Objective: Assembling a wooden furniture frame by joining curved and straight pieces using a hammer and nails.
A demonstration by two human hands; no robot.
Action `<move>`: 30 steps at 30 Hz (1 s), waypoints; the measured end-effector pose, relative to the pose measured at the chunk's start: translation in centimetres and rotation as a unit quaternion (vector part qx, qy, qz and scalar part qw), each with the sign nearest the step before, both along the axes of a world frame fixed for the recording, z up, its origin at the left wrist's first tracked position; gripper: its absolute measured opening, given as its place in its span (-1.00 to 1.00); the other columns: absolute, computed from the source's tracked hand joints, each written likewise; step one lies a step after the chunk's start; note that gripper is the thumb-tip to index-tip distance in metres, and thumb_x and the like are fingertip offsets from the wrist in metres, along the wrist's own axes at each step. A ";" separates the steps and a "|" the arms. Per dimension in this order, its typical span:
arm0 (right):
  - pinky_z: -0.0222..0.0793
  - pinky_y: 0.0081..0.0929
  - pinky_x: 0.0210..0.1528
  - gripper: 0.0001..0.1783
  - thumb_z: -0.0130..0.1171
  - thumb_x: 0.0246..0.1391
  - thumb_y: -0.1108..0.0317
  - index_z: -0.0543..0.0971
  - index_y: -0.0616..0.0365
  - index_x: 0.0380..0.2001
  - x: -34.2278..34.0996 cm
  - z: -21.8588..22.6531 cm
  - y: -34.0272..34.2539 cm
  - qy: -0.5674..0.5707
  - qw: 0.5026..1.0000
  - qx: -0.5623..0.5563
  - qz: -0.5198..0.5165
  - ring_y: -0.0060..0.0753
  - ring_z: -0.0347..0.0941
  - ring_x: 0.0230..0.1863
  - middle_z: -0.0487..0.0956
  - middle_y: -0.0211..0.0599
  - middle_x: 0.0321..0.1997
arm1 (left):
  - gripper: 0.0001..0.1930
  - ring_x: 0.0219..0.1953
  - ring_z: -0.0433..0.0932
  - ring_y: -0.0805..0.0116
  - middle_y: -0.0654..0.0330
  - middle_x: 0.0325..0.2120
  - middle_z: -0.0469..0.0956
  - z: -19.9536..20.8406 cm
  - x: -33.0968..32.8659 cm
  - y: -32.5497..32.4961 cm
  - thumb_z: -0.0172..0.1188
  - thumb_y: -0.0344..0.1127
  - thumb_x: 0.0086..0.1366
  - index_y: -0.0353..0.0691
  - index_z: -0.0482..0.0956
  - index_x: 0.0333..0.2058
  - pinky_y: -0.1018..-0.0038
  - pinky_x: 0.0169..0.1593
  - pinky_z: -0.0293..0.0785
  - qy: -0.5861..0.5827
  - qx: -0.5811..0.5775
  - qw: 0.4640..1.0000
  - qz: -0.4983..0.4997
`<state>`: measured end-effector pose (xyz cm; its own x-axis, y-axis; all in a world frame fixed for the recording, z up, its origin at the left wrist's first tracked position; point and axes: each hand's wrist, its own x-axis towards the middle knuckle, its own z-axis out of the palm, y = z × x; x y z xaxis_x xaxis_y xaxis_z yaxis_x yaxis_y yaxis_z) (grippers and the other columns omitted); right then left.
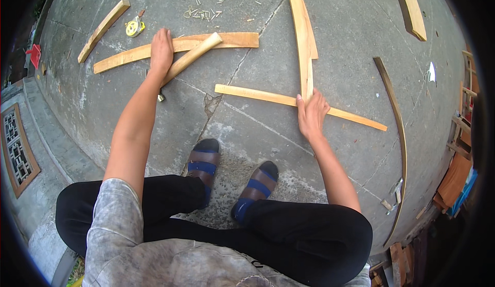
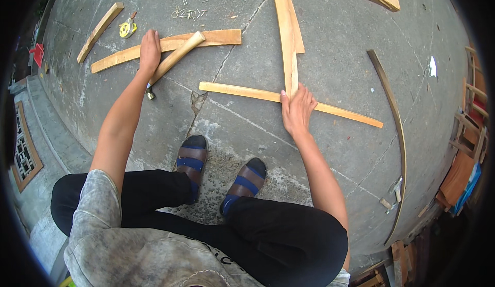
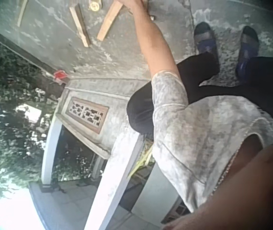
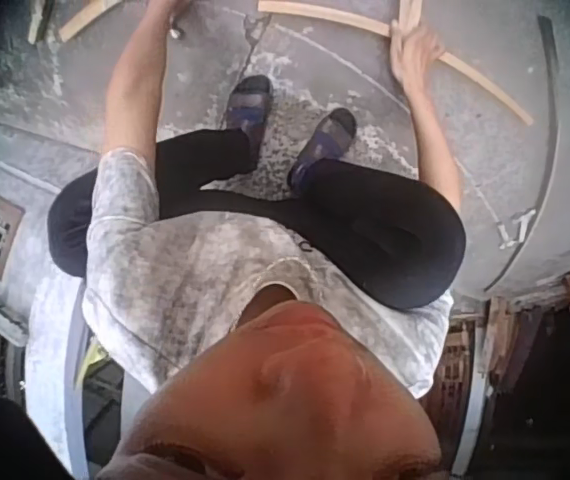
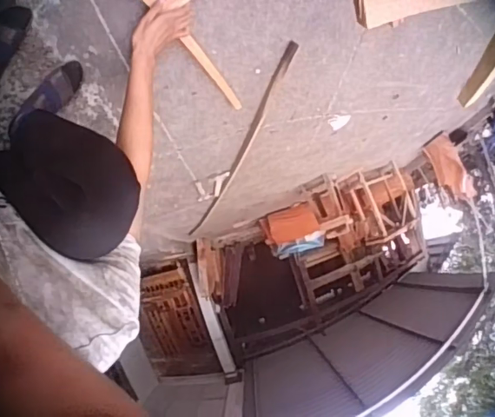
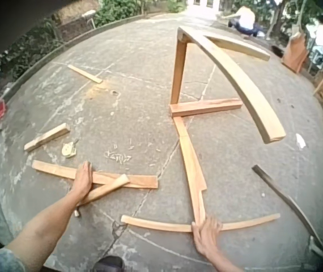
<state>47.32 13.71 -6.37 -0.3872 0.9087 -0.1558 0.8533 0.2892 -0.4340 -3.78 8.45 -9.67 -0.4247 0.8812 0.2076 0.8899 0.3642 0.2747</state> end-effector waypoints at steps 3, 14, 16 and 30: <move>0.01 0.00 0.33 -0.33 0.13 0.37 0.08 0.30 0.43 0.29 0.3 0.0 -0.1 -0.003 1.000 0.016 0.005 0.05 0.32 0.22 0.45 0.08 0.10 | -0.76 -0.04 0.49 -0.20 -0.17 -0.19 0.54 0.0 0.9 0.2 -0.06 -0.28 0.58 -0.35 0.47 -0.16 0.01 0.07 0.41 -0.014 -0.009 1.000 0.002; 0.05 0.03 0.28 -0.36 0.16 0.34 0.09 0.32 0.32 0.29 0.4 0.4 -0.9 0.004 1.000 0.019 0.008 0.06 0.29 0.18 0.39 0.03 0.09 | -0.71 -0.04 0.49 -0.10 -0.08 -0.17 0.55 -0.5 11.1 7.7 -0.09 -0.21 0.60 -0.31 0.52 -0.11 0.04 0.08 0.39 -0.052 0.025 0.998 -0.035; 0.05 0.04 0.28 -0.36 0.16 0.34 0.09 0.32 0.29 0.29 0.5 0.7 -1.4 0.006 1.000 0.018 0.007 0.07 0.29 0.18 0.38 0.03 0.09 | -0.70 -0.04 0.49 -0.08 -0.05 -0.15 0.56 -0.4 11.7 8.3 -0.10 -0.20 0.61 -0.30 0.51 -0.13 0.04 0.08 0.40 -0.043 0.010 0.999 -0.019; 0.13 -0.02 0.27 -0.36 0.21 0.30 0.07 0.37 0.24 0.29 4.8 0.7 -0.2 0.039 0.999 0.024 0.001 0.10 0.30 0.20 0.41 0.00 0.14 | -0.87 -0.07 0.53 0.04 0.06 -0.16 0.56 3.4 23.7 -2.7 0.16 -0.32 0.44 -0.25 0.54 -0.15 0.18 0.07 0.41 -0.158 0.010 0.941 -0.300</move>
<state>52.11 13.54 -5.64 -0.3979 0.9138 -0.0818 0.8172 0.3125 -0.4843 19.96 5.78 -6.29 0.1051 0.9792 0.1738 0.8065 -0.1862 0.5611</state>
